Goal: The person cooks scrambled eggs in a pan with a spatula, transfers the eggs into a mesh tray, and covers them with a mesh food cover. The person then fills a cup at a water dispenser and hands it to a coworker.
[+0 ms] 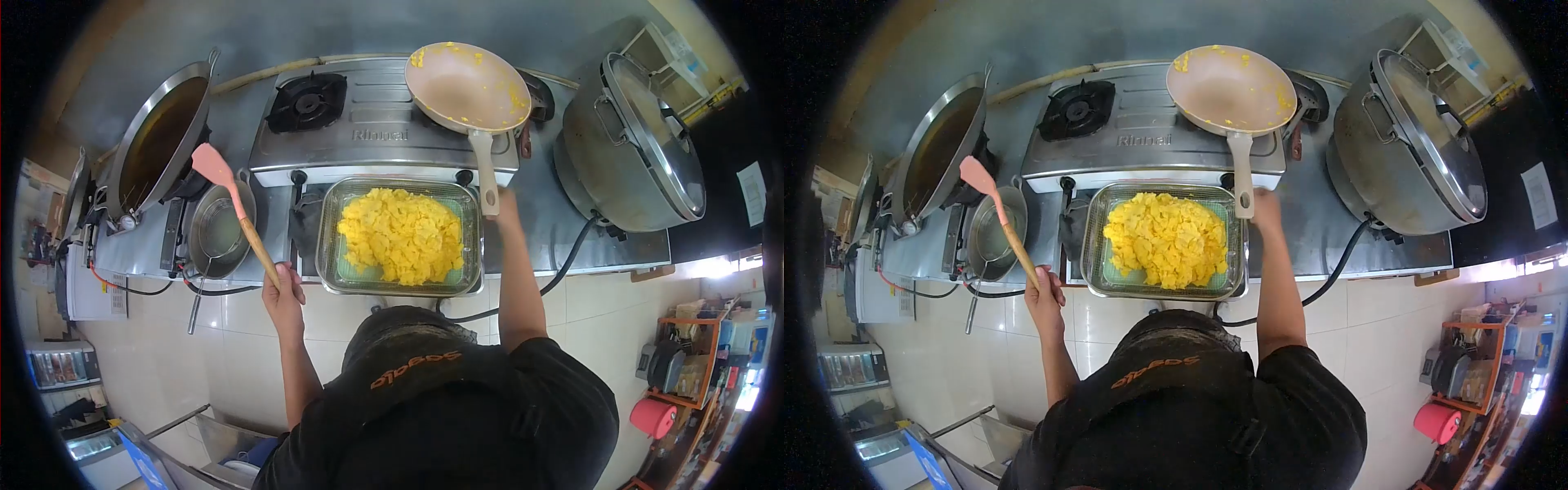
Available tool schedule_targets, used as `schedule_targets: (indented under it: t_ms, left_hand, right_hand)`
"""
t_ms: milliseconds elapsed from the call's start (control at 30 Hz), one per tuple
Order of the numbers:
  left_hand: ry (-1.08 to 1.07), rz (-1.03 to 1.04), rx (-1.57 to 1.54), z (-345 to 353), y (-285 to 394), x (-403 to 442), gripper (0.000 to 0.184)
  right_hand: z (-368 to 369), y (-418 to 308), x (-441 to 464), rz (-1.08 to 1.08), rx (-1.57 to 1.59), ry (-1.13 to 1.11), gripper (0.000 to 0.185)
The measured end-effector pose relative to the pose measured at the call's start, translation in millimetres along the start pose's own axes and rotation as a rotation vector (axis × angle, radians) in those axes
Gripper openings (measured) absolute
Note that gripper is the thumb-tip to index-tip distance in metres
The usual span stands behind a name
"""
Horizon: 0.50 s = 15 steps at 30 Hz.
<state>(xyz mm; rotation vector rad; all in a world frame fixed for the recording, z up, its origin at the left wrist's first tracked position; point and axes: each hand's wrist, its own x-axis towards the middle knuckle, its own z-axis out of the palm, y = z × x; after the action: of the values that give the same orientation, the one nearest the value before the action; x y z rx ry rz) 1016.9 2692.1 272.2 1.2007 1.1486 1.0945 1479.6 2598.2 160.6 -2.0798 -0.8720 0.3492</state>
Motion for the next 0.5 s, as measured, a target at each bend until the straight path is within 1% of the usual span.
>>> schedule_targets:
  t_ms: [67,167,267,333,367,467,500]
  left_hand:
    - [0.015,-0.008,0.010,2.3,1.5,-5.7,0.033]
    - [0.031,-0.008,0.028,5.9,5.8,-14.4,0.032]
    - [0.067,0.024,0.077,6.0,12.4,-20.5,0.031]
    - [0.089,0.034,0.100,6.0,7.3,-27.1,0.031]
    - [0.088,0.021,0.100,6.3,4.6,-30.2,0.031]
    - [0.077,-0.015,0.098,9.7,1.6,-35.3,0.032]
    - [0.067,-0.024,0.096,11.3,2.2,-36.8,0.033]
  right_hand:
    - [20.9,-25.0,-19.2,-0.077,-0.120,0.133,0.039]
    - [67.4,8.7,14.8,0.083,-0.022,0.308,0.041]
    - [72.5,-0.6,18.4,0.297,0.175,0.413,0.041]
    - [75.3,3.6,21.1,0.357,0.152,0.300,0.045]
    - [81.7,11.9,26.1,0.336,0.183,0.292,0.045]
    - [78.9,16.2,23.3,0.236,0.078,0.268,0.041]
    - [75.5,13.5,19.8,0.186,-0.127,0.246,0.041]
